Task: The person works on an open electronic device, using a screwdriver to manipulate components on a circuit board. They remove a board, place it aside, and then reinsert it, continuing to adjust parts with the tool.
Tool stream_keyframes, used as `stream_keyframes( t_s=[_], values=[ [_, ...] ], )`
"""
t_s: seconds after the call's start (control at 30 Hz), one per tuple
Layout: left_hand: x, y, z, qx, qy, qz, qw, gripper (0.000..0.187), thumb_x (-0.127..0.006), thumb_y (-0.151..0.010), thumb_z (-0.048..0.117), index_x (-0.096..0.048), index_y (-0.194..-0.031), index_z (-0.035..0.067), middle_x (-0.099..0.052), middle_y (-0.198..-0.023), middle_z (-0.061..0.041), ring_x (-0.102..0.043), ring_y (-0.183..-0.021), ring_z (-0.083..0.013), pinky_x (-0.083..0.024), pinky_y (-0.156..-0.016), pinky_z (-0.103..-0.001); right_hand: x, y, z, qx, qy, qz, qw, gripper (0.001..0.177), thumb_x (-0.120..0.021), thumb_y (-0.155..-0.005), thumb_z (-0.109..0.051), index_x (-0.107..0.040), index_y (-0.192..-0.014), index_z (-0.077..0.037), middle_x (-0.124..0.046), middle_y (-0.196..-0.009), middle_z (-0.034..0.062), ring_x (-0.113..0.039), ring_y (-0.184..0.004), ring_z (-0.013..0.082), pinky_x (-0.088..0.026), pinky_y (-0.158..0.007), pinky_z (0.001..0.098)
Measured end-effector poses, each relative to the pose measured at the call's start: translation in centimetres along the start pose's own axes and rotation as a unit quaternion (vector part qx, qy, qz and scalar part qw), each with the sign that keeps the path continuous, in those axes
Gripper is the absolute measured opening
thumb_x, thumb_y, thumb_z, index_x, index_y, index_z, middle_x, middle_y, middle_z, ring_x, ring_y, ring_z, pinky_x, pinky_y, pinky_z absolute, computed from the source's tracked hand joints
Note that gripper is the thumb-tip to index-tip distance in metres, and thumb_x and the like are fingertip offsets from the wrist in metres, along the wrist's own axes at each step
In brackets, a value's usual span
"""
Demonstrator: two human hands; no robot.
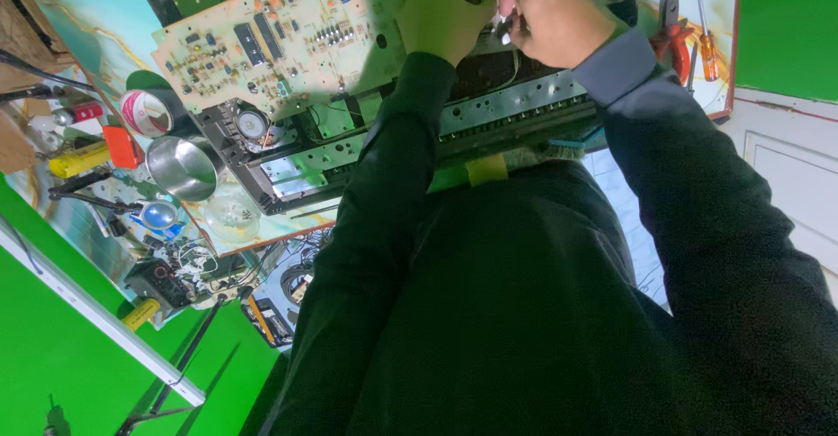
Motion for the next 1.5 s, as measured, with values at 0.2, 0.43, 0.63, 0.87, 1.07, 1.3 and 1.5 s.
stream_keyframes(
  t_s=[0.2, 0.43, 0.63, 0.87, 1.07, 1.3, 1.5],
  values=[
    [0.9, 0.0, 1.1, -0.057, 0.054, 0.052, 0.996, 0.056, -0.089, -0.072, 0.039, -0.066, -0.114, 0.011, -0.075, -0.091, -0.006, -0.074, -0.082, -0.0249, -0.057, -0.069, -0.04, 0.8, 0.2, -0.7, -0.052, -0.038, 0.004, 0.998, 0.014, -0.066, -0.1, -0.009, -0.07, -0.109, 0.0, -0.069, -0.079, 0.0189, -0.072, -0.072, 0.0343, -0.061, -0.073, 0.0446],
    [1.4, 0.0, 1.7, -0.001, 0.06, -0.01, 0.998, 0.044, -0.088, -0.074, 0.038, -0.066, -0.102, 0.014, -0.075, -0.086, -0.002, -0.074, -0.081, -0.0233, -0.057, -0.07, -0.039, 0.3, -0.2, -0.7, -0.094, 0.06, -0.052, 0.992, 0.016, -0.067, -0.104, -0.017, -0.074, -0.098, -0.003, -0.069, -0.075, 0.0204, -0.072, -0.07, 0.036, -0.061, -0.076, 0.0463],
    [2.7, 0.8, 3.2, -0.014, 0.022, -0.005, 1.0, 0.055, -0.089, -0.072, 0.043, -0.063, -0.108, 0.012, -0.075, -0.088, -0.004, -0.073, -0.084, -0.0265, -0.056, -0.07, -0.042, 1.2, -0.2, -1.4, -0.062, 0.031, 0.004, 0.998, 0.012, -0.071, -0.09, -0.012, -0.072, -0.1, -0.005, -0.072, -0.095, 0.0183, -0.072, -0.083, 0.037, -0.058, -0.078, 0.0475],
    [2.1, 0.9, 2.9, -0.024, 0.02, -0.004, 1.0, 0.072, -0.088, -0.07, 0.042, -0.061, -0.129, 0.01, -0.073, -0.113, -0.01, -0.072, -0.103, -0.0302, -0.057, -0.086, -0.04, 1.3, -0.6, -0.6, -0.082, -0.009, -0.007, 0.997, 0.011, -0.069, -0.092, -0.006, -0.068, -0.102, -0.001, -0.068, -0.099, 0.0158, -0.071, -0.082, 0.0309, -0.06, -0.074, 0.0427],
    [3.1, 1.2, 4.1, -0.033, -0.027, 0.009, 0.999, 0.079, -0.091, -0.067, 0.035, -0.057, -0.132, 0.005, -0.073, -0.111, -0.013, -0.069, -0.099, -0.0354, -0.053, -0.08, -0.046, 1.7, 0.0, -1.1, -0.088, -0.005, 0.001, 0.996, 0.013, -0.071, -0.092, -0.008, -0.067, -0.101, 0.0, -0.068, -0.101, 0.0165, -0.07, -0.081, 0.0314, -0.06, -0.074, 0.0429],
    [4.4, 1.1, 5.4, 0.019, 0.032, -0.046, 0.998, 0.051, -0.088, -0.072, 0.032, -0.062, -0.111, 0.011, -0.077, -0.097, -0.005, -0.074, -0.092, -0.0279, -0.055, -0.079, -0.042, 1.4, -0.3, -1.0, -0.065, 0.009, -0.019, 0.998, 0.014, -0.068, -0.092, -0.009, -0.066, -0.102, 0.001, -0.068, -0.094, 0.0162, -0.07, -0.075, 0.0302, -0.06, -0.071, 0.0425],
    [4.9, 0.9, 5.7, 0.042, 0.015, -0.038, 0.998, 0.052, -0.087, -0.07, 0.031, -0.064, -0.114, 0.014, -0.077, -0.097, -0.004, -0.073, -0.094, -0.0294, -0.051, -0.081, -0.046, -1.8, 0.3, 1.2, -0.08, 0.106, -0.127, 0.983, 0.012, -0.065, -0.095, -0.012, -0.07, -0.089, -0.004, -0.07, -0.106, 0.0197, -0.071, -0.07, 0.0254, -0.06, -0.068, 0.0401]
  ],
)
Point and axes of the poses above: each hand's wrist, its own y-axis away from the middle knuckle, its own x-axis out of the back of the hand, z = x × y, the point moved 4 cm from there along -y, towards the middle knuckle
